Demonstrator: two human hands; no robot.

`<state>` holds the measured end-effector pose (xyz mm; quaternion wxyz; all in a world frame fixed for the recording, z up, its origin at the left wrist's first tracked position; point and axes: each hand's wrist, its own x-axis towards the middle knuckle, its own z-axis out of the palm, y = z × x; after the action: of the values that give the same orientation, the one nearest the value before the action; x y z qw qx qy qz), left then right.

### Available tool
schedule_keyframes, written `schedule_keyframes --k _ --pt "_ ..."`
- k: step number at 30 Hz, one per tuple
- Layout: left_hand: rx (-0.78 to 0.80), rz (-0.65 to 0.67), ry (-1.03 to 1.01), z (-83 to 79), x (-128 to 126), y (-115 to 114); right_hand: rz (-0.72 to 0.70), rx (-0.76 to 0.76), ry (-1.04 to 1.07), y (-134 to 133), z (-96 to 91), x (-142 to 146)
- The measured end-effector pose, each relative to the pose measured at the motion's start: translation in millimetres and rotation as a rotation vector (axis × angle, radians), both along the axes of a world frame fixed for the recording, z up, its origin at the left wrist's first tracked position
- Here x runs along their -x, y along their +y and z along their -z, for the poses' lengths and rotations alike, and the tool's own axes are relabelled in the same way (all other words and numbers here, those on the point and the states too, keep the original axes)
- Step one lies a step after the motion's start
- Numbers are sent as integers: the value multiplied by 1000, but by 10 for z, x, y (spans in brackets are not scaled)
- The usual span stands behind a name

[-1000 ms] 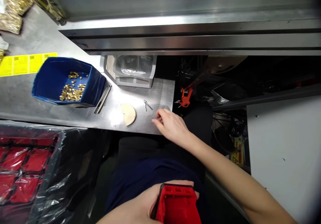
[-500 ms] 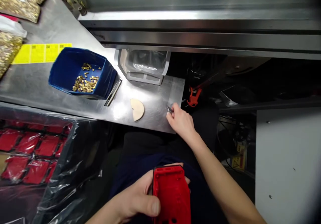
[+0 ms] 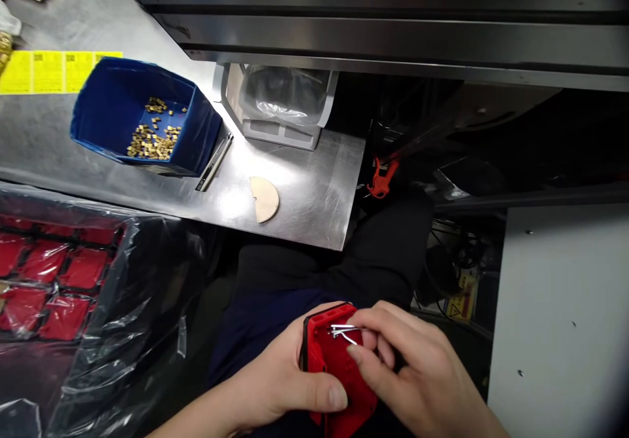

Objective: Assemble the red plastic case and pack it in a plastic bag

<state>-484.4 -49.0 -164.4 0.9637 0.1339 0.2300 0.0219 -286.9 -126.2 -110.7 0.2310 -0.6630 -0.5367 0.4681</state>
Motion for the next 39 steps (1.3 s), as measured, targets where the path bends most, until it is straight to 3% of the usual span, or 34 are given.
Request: schedule_keyframes --k 6,22,29,35,39 --pt "-48 -24 -1 -75 -105 -17 57 -213 -78 -48 83 136" --pt "-44 10 0 -217 -239 -33 98 -290 -182 -196 95 142" --pt "-99 42 -1 -116 -173 -94 74 -227 -160 -238 96 149" --pt "-13 64 35 -27 -98 -145 101 -194 -93 -272 110 105" --pt "22 78 10 -20 -96 -127 -15 -269 -93 -265 125 -22"
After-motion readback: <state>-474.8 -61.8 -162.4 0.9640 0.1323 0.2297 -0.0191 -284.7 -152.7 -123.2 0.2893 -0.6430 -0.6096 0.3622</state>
